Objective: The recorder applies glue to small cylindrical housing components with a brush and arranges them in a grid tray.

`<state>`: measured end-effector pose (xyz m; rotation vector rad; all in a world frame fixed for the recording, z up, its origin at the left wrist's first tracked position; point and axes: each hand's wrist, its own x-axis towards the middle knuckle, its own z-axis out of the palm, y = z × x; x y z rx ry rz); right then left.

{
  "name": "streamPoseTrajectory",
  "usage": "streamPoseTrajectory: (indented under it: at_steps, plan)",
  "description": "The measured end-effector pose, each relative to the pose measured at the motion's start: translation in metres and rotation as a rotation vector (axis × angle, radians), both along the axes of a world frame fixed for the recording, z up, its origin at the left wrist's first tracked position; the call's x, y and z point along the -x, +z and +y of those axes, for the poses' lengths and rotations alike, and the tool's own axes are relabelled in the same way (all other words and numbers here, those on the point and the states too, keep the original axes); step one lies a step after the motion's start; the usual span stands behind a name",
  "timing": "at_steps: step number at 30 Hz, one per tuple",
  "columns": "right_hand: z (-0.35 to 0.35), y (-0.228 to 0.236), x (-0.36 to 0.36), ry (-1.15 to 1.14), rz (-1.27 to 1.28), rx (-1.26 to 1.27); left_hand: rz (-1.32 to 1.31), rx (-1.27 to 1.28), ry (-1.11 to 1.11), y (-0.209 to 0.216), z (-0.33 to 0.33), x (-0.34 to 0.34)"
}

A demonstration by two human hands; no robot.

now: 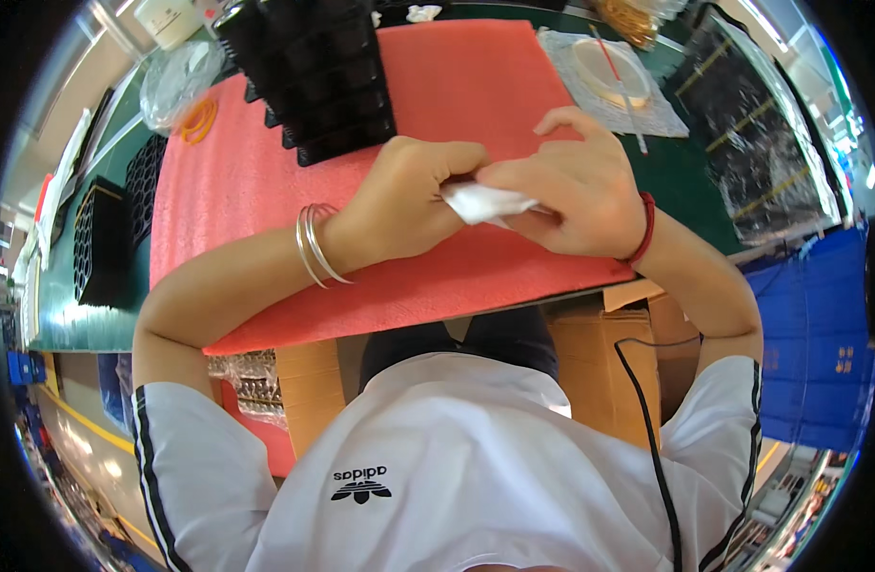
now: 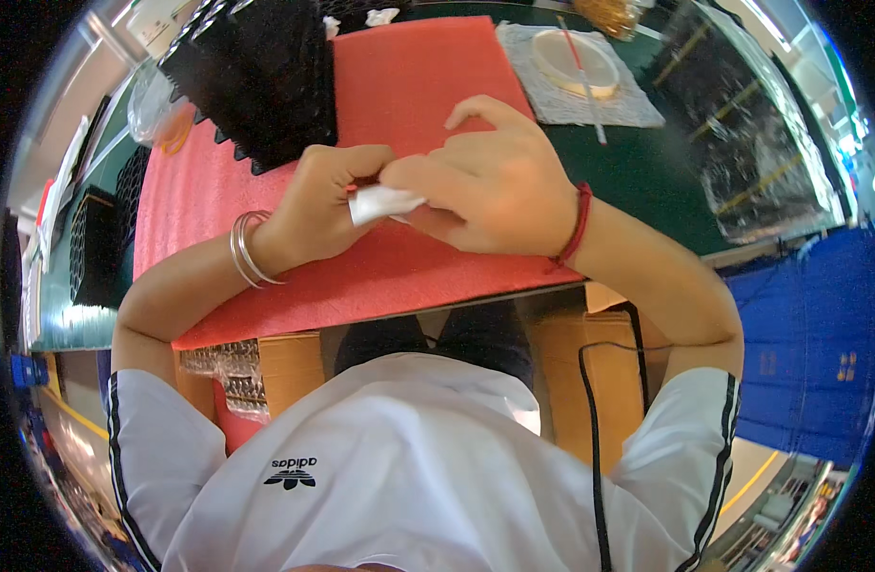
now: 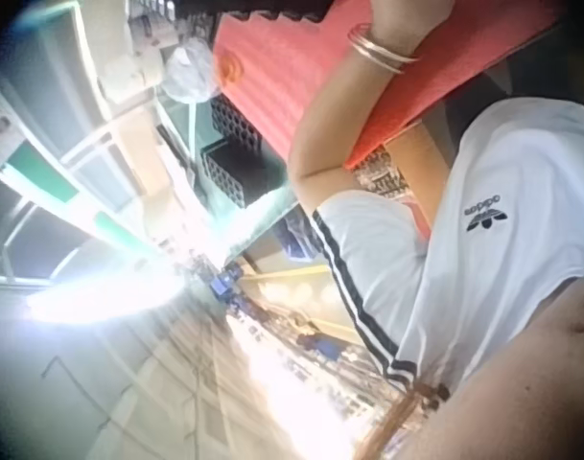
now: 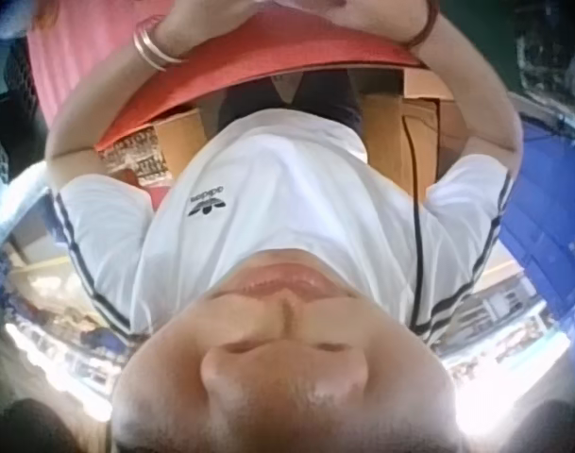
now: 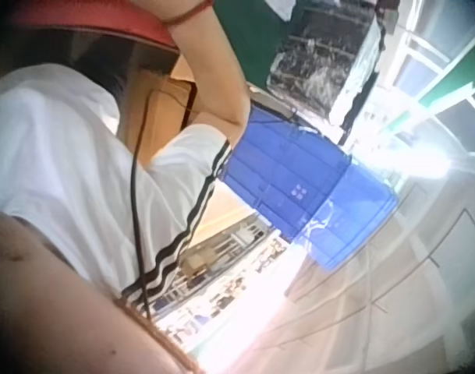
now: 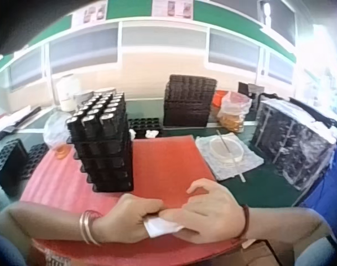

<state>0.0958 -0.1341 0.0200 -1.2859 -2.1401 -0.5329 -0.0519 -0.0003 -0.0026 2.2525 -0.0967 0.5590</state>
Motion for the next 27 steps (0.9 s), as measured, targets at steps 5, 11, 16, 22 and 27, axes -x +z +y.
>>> streamPoseTrajectory:
  at_steps: [5, 11, 16, 22, 27]
  plan:
    - [0.017, -0.004, -0.006, -0.011, 0.287, 0.077, 0.099, 0.446, -0.081, -0.002, 0.003, -0.005]
    - [0.017, -0.023, -0.026, 0.139, 0.528, 0.382, 0.248, 0.504, -0.118, 0.0, -0.001, -0.008]
    - [0.006, -0.023, -0.026, 0.2, 0.71, 0.484, 0.168, 0.37, -0.243, -0.002, 0.005, -0.009]
    - [0.005, -0.02, -0.028, 0.159, 0.879, 0.581, 0.042, 0.377, -0.23, -0.005, 0.004, -0.008]
    - [-0.002, -0.011, -0.034, 0.124, 0.96, 0.69, 0.087, 0.445, -0.196, -0.002, 0.003, -0.01]
